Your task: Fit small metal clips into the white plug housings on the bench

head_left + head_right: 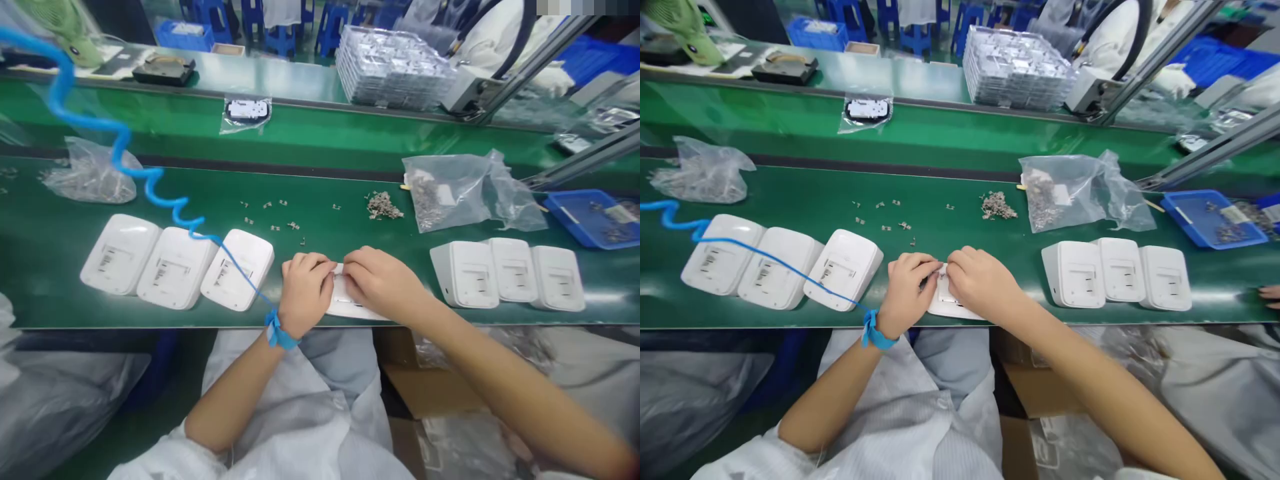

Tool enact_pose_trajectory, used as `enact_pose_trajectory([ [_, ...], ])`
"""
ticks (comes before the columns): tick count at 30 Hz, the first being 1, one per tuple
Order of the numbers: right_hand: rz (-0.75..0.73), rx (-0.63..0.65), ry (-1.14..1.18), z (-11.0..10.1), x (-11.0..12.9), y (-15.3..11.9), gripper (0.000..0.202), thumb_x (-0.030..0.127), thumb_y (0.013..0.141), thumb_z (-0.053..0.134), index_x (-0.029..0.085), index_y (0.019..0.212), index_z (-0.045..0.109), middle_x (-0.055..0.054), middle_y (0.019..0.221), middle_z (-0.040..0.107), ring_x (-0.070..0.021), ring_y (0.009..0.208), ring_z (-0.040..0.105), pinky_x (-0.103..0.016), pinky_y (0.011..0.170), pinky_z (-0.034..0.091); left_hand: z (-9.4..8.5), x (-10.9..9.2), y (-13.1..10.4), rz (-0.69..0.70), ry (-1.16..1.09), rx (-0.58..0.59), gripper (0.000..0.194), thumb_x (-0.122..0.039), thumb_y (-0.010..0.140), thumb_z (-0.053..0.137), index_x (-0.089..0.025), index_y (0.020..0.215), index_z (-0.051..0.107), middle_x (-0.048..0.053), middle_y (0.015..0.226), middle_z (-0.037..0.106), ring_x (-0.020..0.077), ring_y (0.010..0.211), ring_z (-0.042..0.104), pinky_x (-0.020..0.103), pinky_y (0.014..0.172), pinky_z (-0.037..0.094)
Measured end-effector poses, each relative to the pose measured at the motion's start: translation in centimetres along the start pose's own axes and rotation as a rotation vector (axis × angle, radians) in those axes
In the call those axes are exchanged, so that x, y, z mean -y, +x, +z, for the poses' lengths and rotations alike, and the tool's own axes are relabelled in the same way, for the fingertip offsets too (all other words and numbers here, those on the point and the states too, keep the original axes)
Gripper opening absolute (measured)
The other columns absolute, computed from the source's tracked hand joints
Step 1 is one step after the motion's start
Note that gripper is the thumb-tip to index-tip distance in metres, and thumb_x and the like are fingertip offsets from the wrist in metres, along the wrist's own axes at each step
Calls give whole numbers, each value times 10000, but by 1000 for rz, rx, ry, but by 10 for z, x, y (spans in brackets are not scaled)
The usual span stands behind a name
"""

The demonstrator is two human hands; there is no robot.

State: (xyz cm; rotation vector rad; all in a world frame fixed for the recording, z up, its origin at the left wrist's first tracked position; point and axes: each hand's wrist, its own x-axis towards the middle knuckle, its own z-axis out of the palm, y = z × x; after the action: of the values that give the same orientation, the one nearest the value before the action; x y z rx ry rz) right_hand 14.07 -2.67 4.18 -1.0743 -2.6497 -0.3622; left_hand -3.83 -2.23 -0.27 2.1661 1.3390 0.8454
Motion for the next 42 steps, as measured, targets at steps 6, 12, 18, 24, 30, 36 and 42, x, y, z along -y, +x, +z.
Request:
enact_pose_trajectory([
  [6, -3, 11, -161, 3, 3, 0, 179, 71, 866, 533, 144, 729, 621, -90, 780, 621, -204, 715, 473, -342, 633, 374, 1, 0, 1, -12, 14, -30, 169, -197, 921, 578, -260, 1011, 707, -10, 1078, 693, 195, 1047, 557, 396, 884, 370],
  [12, 25, 44, -161, 0, 7, -2, 157, 85, 884, 516, 124, 781, 627, -134, 944, 626, -212, 767, 499, -342, 643, 385, 2, 1, 2, -25, 16, -29, 156, -203, 916, 587, -261, 996, 708, -7, 1075, 694, 200, 1045, 555, 388, 875, 370],
  [18, 108, 184, -153, 2, 5, 1, 130, 75, 883, 523, 111, 805, 620, -136, 920, 590, -219, 761, 532, -333, 633, 383, 2, 1, 2, -16, 34, -24, 108, -214, 916, 592, -255, 919, 692, -25, 1029, 680, 188, 1008, 549, 379, 836, 352],
  [24, 185, 284, 68, -3, -4, 5, 152, 52, 925, 472, 147, 883, 582, -70, 845, 580, -186, 709, 536, -295, 622, 376, 2, -5, 8, -74, 56, 6, 44, -274, 891, 650, -253, 853, 659, -21, 967, 646, 188, 973, 550, 372, 798, 325],
  [30, 241, 177, 244, -4, -5, -5, 62, 123, 919, 520, 168, 950, 548, -66, 892, 611, -189, 758, 567, -287, 645, 416, 4, -7, 11, -139, 44, 12, 76, -310, 878, 690, -260, 835, 652, -27, 961, 644, 188, 963, 553, 370, 796, 311],
  [36, 218, -55, 179, 6, 2, -17, 69, 134, 939, 523, 174, 929, 578, -67, 887, 687, -190, 785, 605, -292, 697, 443, 3, -8, 14, -179, 9, 18, 83, -300, 860, 718, -261, 836, 649, -37, 965, 651, 185, 969, 559, 371, 815, 310],
  [42, 261, -150, 99, 10, 8, -23, 154, 132, 925, 566, 197, 817, 655, -18, 724, 705, -172, 729, 626, -292, 692, 440, 5, -10, 14, -173, 22, 14, 84, -292, 846, 735, -266, 854, 656, -30, 985, 658, 198, 988, 564, 382, 820, 324],
])
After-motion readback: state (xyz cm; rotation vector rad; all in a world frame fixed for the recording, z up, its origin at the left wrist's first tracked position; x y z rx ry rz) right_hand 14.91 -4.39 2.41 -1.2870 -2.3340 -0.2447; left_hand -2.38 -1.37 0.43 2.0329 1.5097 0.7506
